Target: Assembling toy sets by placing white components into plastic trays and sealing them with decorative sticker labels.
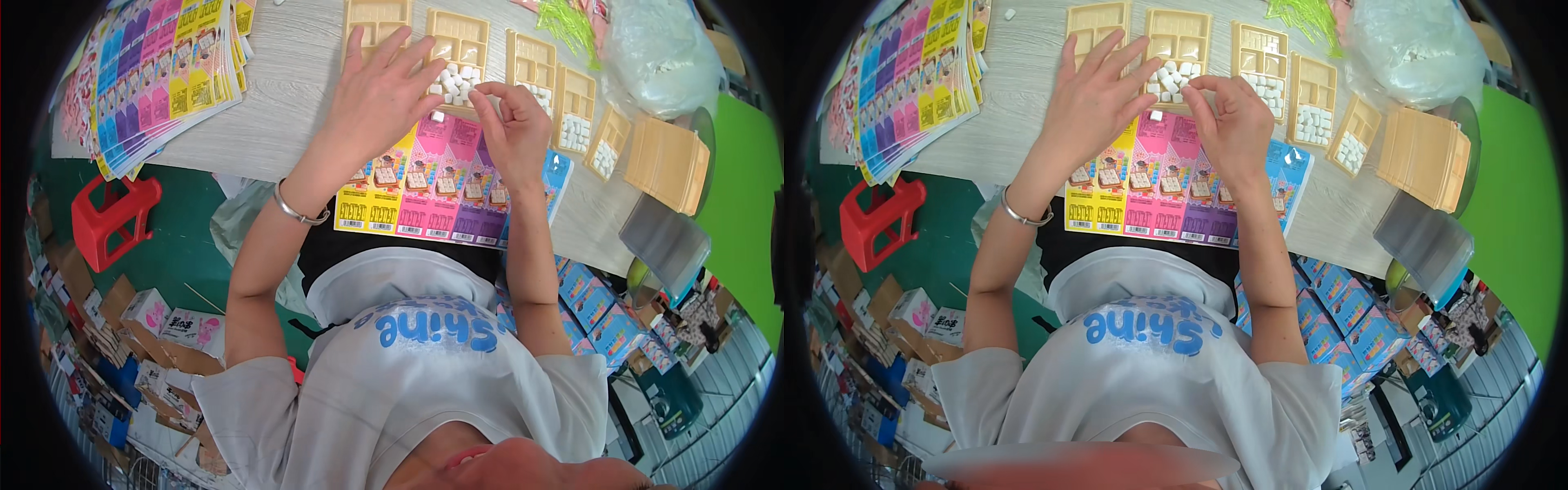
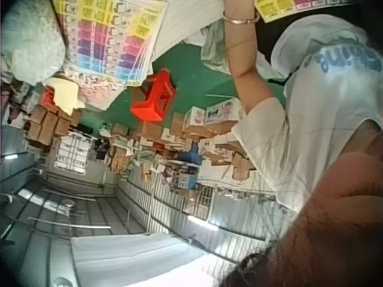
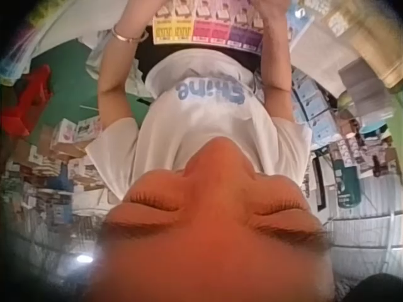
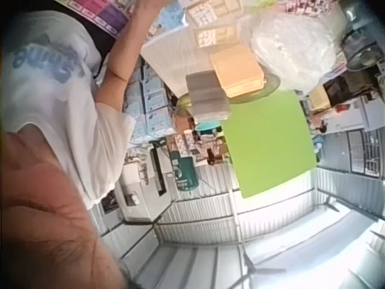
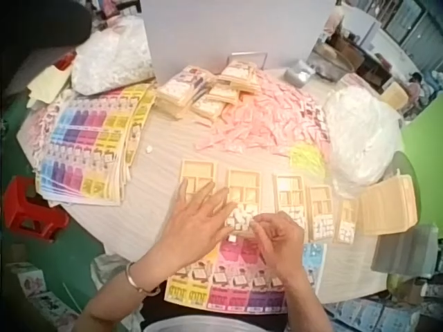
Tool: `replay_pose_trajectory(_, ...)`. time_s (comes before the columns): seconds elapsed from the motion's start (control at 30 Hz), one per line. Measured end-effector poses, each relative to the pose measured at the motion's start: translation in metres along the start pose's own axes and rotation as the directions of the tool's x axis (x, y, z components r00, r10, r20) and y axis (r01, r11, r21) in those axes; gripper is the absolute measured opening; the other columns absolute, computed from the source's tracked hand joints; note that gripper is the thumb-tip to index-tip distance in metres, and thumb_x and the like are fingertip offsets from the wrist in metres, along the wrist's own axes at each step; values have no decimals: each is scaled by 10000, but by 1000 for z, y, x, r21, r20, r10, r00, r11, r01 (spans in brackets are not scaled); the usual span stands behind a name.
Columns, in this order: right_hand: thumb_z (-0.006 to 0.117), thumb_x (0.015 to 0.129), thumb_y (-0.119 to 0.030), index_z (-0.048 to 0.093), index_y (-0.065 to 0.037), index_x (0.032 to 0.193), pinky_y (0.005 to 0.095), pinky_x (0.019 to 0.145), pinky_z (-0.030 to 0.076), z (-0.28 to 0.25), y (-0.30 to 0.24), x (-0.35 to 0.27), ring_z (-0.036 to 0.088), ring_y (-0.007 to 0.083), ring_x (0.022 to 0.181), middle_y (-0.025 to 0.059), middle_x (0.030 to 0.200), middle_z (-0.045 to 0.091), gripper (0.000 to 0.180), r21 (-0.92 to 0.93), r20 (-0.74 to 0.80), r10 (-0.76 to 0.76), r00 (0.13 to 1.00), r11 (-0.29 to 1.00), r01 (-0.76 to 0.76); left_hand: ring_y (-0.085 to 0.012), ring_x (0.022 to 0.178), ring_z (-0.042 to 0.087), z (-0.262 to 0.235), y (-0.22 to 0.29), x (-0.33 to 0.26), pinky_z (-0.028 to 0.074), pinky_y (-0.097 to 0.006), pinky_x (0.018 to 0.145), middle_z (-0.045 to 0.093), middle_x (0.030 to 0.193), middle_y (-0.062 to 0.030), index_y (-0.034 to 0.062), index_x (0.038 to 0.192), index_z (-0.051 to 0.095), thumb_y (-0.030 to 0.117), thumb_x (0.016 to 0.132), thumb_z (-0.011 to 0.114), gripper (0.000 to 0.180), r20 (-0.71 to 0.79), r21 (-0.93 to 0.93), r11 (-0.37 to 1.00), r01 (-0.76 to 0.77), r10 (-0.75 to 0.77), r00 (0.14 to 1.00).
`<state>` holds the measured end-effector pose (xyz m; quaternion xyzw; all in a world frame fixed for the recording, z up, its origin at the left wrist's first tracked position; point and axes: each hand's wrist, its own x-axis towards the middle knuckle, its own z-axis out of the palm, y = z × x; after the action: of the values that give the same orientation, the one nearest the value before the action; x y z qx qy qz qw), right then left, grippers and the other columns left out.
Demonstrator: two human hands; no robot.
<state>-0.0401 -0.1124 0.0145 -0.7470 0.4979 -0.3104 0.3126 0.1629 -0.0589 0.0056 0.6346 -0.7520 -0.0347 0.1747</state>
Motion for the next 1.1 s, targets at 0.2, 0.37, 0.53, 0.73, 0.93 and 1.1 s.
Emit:
replay_pose_trajectory(0.2,817,859,-166,777,-89,950,305,530,393,20,-3,20,471,126,573,20,671,523,126,-133,0,-187,982,974,185,-258,1408,470,7,0,-1,256,-624,1185,584,1460,-5,193,1362,658,260,964,662,403,-3,-8,1000,25,-25,1000)
replay_pose_trajectory(0.37,817,841,-179,787,-118,950,339,558,470,20,-7,16,599,195,606,57,702,609,129,-222,93,-235,968,942,250,-261,1399,480,13,-2,-5,275,-614,1179,590,1454,-3,177,1372,648,188,968,642,404,-21,-42,999,32,-33,999)
replay_pose_trajectory(0.53,807,835,-156,790,-123,964,342,564,482,15,-7,7,625,214,627,65,737,648,135,-271,102,-229,968,930,248,-286,1381,500,13,-1,-6,272,-630,1175,605,1421,-35,133,1330,665,132,928,624,404,-63,-79,997,23,-28,998)
replay_pose_trajectory(0.73,716,942,-149,789,-99,977,302,587,476,-1,-11,6,601,131,641,35,714,637,95,-138,94,-179,979,972,191,-276,1397,487,9,2,-6,267,-618,1184,578,1468,-15,142,1364,642,176,937,641,429,-74,-122,993,-3,-7,997)
replay_pose_trajectory(0.93,568,971,27,548,5,1239,234,645,474,-35,8,19,609,119,862,59,1049,660,270,921,297,450,842,99,-378,-251,1482,382,10,12,-16,233,-609,1204,482,1567,0,151,1475,540,447,973,619,588,76,-18,998,-54,55,996)
replay_pose_trajectory(1.1,537,996,23,569,13,1251,235,658,471,-39,6,6,597,118,868,64,1019,669,257,893,417,425,803,-24,-450,-249,1503,345,12,17,-15,223,-611,1208,438,1599,0,162,1514,493,584,935,611,726,67,-91,995,-29,35,997)
